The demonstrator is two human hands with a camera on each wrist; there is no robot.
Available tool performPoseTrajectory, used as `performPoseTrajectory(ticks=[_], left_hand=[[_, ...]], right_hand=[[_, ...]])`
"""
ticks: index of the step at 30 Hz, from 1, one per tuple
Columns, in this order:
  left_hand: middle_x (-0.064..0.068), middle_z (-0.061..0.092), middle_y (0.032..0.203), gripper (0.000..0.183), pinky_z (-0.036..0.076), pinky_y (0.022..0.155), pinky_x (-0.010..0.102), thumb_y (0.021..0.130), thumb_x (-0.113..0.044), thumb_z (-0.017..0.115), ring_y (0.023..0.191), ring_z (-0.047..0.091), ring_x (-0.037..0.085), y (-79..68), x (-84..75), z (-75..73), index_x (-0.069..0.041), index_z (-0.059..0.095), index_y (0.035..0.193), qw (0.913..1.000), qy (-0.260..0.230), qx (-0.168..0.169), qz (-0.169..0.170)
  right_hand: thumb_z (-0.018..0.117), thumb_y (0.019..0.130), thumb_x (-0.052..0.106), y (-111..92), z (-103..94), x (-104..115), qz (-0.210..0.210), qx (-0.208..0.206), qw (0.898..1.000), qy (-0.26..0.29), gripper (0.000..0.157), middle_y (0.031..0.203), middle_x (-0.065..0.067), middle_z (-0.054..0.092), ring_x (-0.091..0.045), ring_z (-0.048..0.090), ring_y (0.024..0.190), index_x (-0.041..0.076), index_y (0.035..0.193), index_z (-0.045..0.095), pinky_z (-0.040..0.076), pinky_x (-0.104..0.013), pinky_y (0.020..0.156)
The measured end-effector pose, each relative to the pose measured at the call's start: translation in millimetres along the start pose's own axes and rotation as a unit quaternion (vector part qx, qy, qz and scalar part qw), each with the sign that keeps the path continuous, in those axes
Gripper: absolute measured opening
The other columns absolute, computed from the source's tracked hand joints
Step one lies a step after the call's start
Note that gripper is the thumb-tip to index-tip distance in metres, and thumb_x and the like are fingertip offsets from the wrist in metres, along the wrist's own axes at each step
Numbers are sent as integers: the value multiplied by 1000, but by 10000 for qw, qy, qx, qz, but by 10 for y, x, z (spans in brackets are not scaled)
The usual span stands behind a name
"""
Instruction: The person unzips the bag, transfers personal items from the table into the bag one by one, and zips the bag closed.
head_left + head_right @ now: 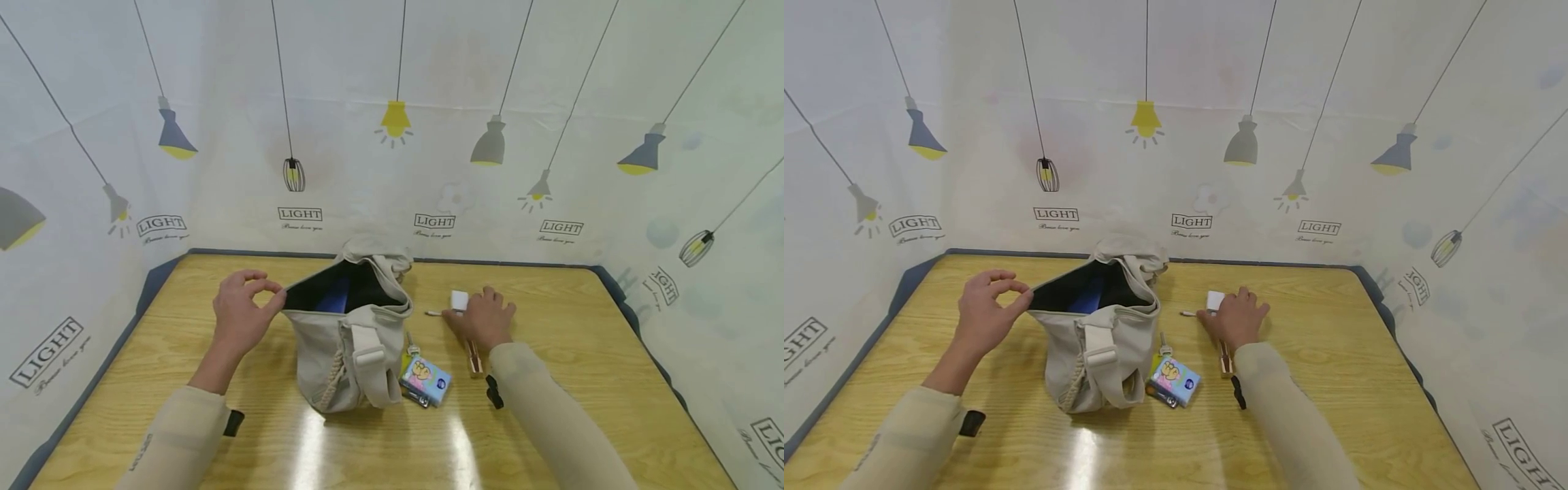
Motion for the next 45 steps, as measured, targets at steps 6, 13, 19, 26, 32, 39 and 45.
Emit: performPoseTrajectory(ticks=[6, 13, 19, 26, 32, 39, 45], left_hand=[[19, 60, 122, 15, 26, 97, 70, 87, -21, 68, 126, 41, 46, -1, -17, 15, -6, 74, 89, 10000, -1, 62, -12], [18, 59, 122, 15, 26, 96, 71, 88, -21, 68, 126, 41, 46, 1, -21, 26, -7, 74, 89, 10000, -9, 85, -20], [18, 59, 123, 16, 24, 98, 72, 88, -21, 67, 127, 41, 46, -5, -21, 35, -6, 74, 90, 9999, -18, 137, -56], [19, 59, 123, 16, 24, 98, 71, 88, -20, 67, 127, 40, 47, -7, -34, 32, -6, 74, 90, 9999, -46, 145, -67], [19, 59, 124, 16, 24, 97, 71, 88, -20, 67, 127, 40, 47, -2, -44, 35, -6, 73, 91, 9998, -46, 165, -85], [19, 59, 123, 18, 25, 97, 71, 88, -22, 66, 126, 41, 47, 9, -54, 30, -5, 74, 90, 9998, -44, 160, -91], [18, 60, 123, 17, 25, 98, 72, 88, -20, 67, 126, 41, 47, 17, -21, 30, -5, 74, 90, 9999, 6, 117, -104]], right_hand=[[53, 90, 56, -11, 1, 15, 68, -193, 9996, -196, 59, 143, -28, 40, -48, 36, 131, -1, 97, 65, 25, -73, 100], [52, 91, 55, -20, -27, 24, 175, -186, 9997, -61, 58, 139, -27, 43, -46, 39, 127, -1, 95, 66, 27, -70, 101], [55, 89, 50, -10, -35, 3, 162, -114, 9996, 210, 49, 138, -25, 45, -43, 41, 126, 3, 80, 65, 30, -66, 99], [48, 93, 52, 15, -65, -8, -36, -121, 9986, 516, 52, 143, -22, 43, -43, 39, 131, 5, 81, 67, 29, -66, 100], [47, 93, 48, 25, -296, 72, -318, -430, 9951, 828, 48, 144, -19, 45, -42, 39, 133, 8, 73, 63, 28, -68, 100], [50, 90, 48, 70, -590, 188, -569, -954, 9861, 1238, 49, 143, -15, 47, -40, 43, 130, 3, 97, 71, 31, -65, 99], [49, 92, 48, 57, -911, 369, -873, -1187, 9762, 1591, 52, 144, -15, 47, -40, 43, 130, 2, 105, 69, 35, -65, 98]])
Point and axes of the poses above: each hand's wrist, its own y-axis towards the middle knuckle, its own z-axis out of the palm, x = y × z, the point moved 3 cm from there along y, towards the middle knuckle
